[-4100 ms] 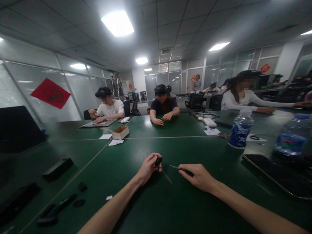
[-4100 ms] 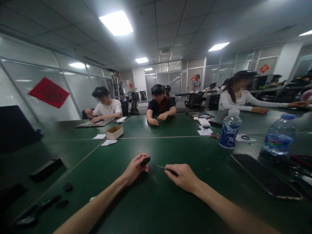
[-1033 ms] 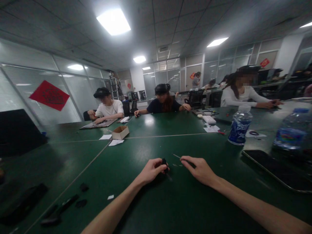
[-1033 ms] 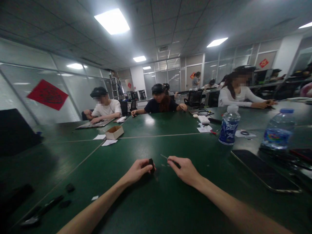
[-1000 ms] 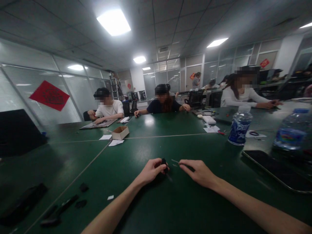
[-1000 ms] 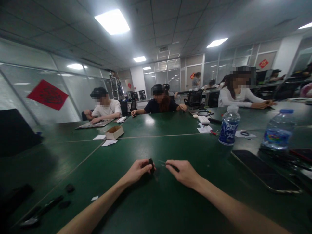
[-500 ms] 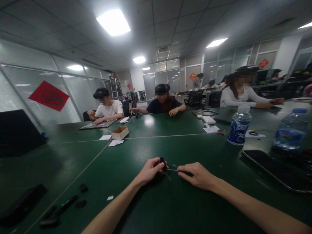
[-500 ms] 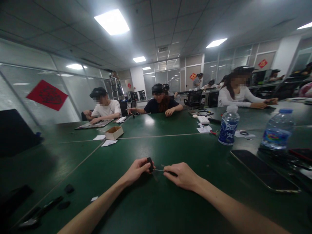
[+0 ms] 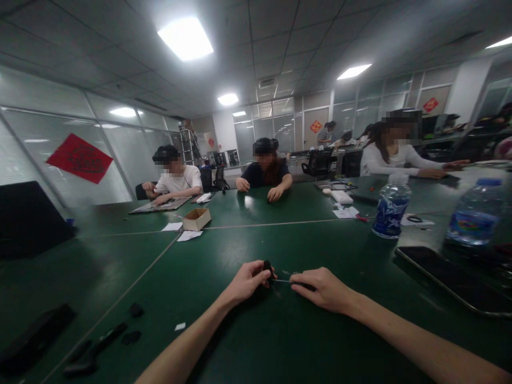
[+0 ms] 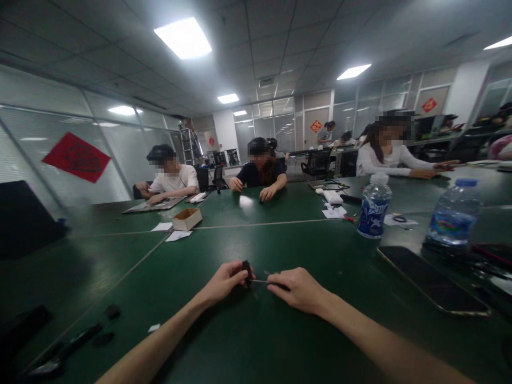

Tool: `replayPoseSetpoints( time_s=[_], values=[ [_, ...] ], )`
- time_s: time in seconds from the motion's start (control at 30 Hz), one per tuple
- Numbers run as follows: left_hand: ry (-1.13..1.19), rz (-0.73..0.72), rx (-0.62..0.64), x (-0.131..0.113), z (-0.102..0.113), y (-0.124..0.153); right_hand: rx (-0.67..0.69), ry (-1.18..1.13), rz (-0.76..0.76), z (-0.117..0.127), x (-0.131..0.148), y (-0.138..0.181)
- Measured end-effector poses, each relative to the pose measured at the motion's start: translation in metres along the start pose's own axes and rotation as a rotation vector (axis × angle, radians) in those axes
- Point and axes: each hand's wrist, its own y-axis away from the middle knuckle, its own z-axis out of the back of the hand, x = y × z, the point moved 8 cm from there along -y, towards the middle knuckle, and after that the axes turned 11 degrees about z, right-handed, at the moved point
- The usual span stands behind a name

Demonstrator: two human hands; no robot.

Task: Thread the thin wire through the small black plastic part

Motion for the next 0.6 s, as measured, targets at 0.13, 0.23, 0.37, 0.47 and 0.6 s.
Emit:
replayPoseSetpoints(
  time_s=[0.13, 0.23, 0.37, 0.47, 0.6],
  values=[
    [0.009, -0.017, 0.023, -0.002, -0.001, 0.0, -0.015, -0.009, 0.002, 0.0, 0.002, 0.0],
    [0.007, -0.02, 0.044, -0.003, -0.002, 0.002, -0.09, -0.058, -0.025, 0.004, -0.004, 0.001],
    [-0.098, -0.001, 0.107, -0.003, -0.009, 0.005, -0.392, -0.077, -0.214, 0.022, -0.028, 0.012],
    [-0.067, -0.012, 0.057, -0.003, -0.005, 0.004, -0.315, -0.084, -0.168, 0.016, -0.024, 0.008],
    [0.06, -0.032, -0.036, 0.001, 0.005, 0.001, -0.06, -0.058, -0.033, 0.001, -0.002, -0.001]
  ],
)
